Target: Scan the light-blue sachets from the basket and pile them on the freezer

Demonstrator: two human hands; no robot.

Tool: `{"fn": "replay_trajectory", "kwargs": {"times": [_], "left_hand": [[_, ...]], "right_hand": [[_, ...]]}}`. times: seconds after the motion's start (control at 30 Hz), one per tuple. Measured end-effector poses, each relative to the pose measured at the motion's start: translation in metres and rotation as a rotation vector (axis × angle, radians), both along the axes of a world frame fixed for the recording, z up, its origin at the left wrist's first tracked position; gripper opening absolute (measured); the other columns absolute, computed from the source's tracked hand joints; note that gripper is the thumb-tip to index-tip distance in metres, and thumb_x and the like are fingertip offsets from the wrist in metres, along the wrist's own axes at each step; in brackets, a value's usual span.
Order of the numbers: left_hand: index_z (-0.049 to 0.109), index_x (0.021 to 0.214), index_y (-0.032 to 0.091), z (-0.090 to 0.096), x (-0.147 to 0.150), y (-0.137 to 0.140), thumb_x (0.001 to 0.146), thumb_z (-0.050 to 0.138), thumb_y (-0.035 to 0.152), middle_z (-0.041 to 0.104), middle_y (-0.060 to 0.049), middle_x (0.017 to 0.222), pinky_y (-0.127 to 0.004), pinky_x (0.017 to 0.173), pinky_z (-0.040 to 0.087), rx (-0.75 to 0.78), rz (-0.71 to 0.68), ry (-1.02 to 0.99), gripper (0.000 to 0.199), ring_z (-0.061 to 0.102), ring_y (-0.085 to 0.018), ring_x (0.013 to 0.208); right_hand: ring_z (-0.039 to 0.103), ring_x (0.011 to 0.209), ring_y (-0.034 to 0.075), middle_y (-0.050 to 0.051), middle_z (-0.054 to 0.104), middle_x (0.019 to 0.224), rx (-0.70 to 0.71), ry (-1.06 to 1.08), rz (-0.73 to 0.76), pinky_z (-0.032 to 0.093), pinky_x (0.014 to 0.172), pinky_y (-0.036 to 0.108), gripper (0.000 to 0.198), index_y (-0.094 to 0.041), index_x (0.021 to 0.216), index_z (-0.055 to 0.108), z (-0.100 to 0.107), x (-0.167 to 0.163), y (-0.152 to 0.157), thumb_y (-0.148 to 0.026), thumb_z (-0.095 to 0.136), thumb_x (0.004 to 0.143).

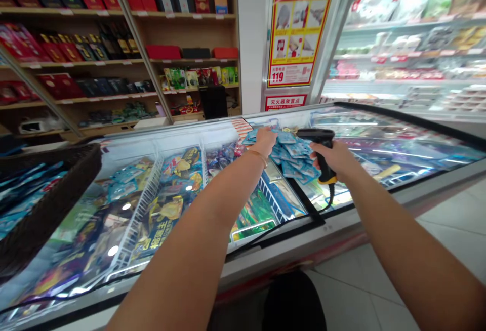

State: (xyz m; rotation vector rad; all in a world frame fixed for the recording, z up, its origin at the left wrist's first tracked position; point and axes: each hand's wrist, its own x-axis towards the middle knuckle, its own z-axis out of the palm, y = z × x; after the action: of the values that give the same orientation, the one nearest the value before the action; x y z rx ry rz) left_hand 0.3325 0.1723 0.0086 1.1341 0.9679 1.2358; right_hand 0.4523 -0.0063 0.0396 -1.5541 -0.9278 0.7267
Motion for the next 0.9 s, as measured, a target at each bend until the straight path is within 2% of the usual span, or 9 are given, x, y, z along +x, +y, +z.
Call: {"fn": "replay_trajectory", "kwargs": {"times": [0.1,0.17,0.3,0.37,0.47,0.6,0.7,0.8,0.9], "left_hand": [[0.065,0.089,0.017,0.003,-0.026,-0.005,0.067,0.073,0.008,0.070,-0.009,0.093,-0.039,0.089,0.052,0.061,0.063,0.135,0.025,0.068,-0.026,0.098],[0.066,0.087,0.018,0.004,-0.058,-0.011,0.069,0.071,0.010,0.070,-0.007,0.089,-0.038,0.087,0.053,0.081,0.079,0.187,0.021,0.068,-0.025,0.093],[0.065,0.087,0.018,-0.006,-0.152,-0.021,0.071,0.064,0.009,0.070,-0.008,0.091,-0.039,0.088,0.051,0.138,0.300,0.343,0.018,0.067,-0.024,0.089],[0.064,0.086,0.018,-0.013,-0.207,-0.025,0.073,0.061,0.009,0.070,-0.010,0.096,-0.040,0.094,0.049,0.171,0.428,0.457,0.017,0.067,-0.025,0.097],[0.063,0.096,0.019,-0.018,-0.285,-0.035,0.076,0.059,0.011,0.069,-0.014,0.109,-0.043,0.102,0.044,0.169,0.583,0.676,0.022,0.064,-0.028,0.110],[0.063,0.109,0.017,-0.014,-0.361,-0.050,0.078,0.063,0.020,0.062,-0.022,0.127,-0.060,0.112,0.026,0.124,0.773,1.086,0.031,0.051,-0.039,0.128],[0.062,0.114,0.011,-0.018,-0.393,-0.056,0.077,0.067,0.032,0.054,-0.032,0.135,-0.066,0.113,0.017,0.022,0.903,1.245,0.043,0.039,-0.048,0.136],[0.059,0.122,0.007,-0.029,-0.410,-0.056,0.077,0.066,0.043,0.046,-0.035,0.142,-0.068,0.112,0.018,-0.052,1.010,1.253,0.058,0.034,-0.050,0.139],[0.056,0.129,0.004,-0.037,-0.416,-0.052,0.078,0.064,0.051,0.040,-0.036,0.148,-0.067,0.114,0.016,-0.099,1.031,1.246,0.069,0.030,-0.050,0.143]], "right_hand": [[0.055,0.038,0.011,0.001,0.064,0.058,0.001,0.009,0.022,0.047,0.037,0.023,0.016,-0.016,0.076,0.059,0.002,-0.017,0.006,-0.021,0.072,0.085],[0.054,0.038,0.010,0.001,0.063,0.058,0.001,0.016,0.059,0.047,0.037,0.022,0.017,-0.016,0.077,0.058,0.005,-0.034,0.011,-0.020,0.072,0.085],[0.055,0.038,0.010,0.001,0.063,0.059,-0.004,0.005,0.182,0.046,0.037,0.022,0.018,-0.015,0.076,0.058,0.009,-0.078,0.021,-0.022,0.070,0.087],[0.054,0.037,0.010,0.001,0.062,0.057,-0.008,0.002,0.240,0.044,0.037,0.021,0.020,-0.016,0.074,0.057,0.009,-0.102,0.027,-0.024,0.070,0.088],[0.052,0.036,0.009,0.000,0.061,0.057,0.020,0.017,0.333,0.043,0.037,0.021,0.022,-0.016,0.072,0.056,0.006,-0.139,0.038,-0.025,0.071,0.087],[0.054,0.039,0.009,0.000,0.061,0.059,0.037,0.020,0.444,0.045,0.038,0.021,0.024,-0.016,0.073,0.056,-0.001,-0.180,0.052,-0.028,0.073,0.085],[0.053,0.038,0.009,-0.001,0.061,0.059,0.024,-0.002,0.493,0.042,0.036,0.020,0.023,-0.017,0.076,0.055,-0.008,-0.199,0.056,-0.029,0.073,0.085],[0.053,0.037,0.008,-0.002,0.061,0.060,0.004,-0.022,0.497,0.041,0.036,0.019,0.021,-0.017,0.078,0.054,-0.018,-0.206,0.053,-0.027,0.071,0.086],[0.053,0.037,0.008,-0.003,0.059,0.058,-0.041,-0.019,0.482,0.042,0.037,0.020,0.019,-0.018,0.078,0.053,-0.029,-0.205,0.049,-0.025,0.069,0.087]]}}
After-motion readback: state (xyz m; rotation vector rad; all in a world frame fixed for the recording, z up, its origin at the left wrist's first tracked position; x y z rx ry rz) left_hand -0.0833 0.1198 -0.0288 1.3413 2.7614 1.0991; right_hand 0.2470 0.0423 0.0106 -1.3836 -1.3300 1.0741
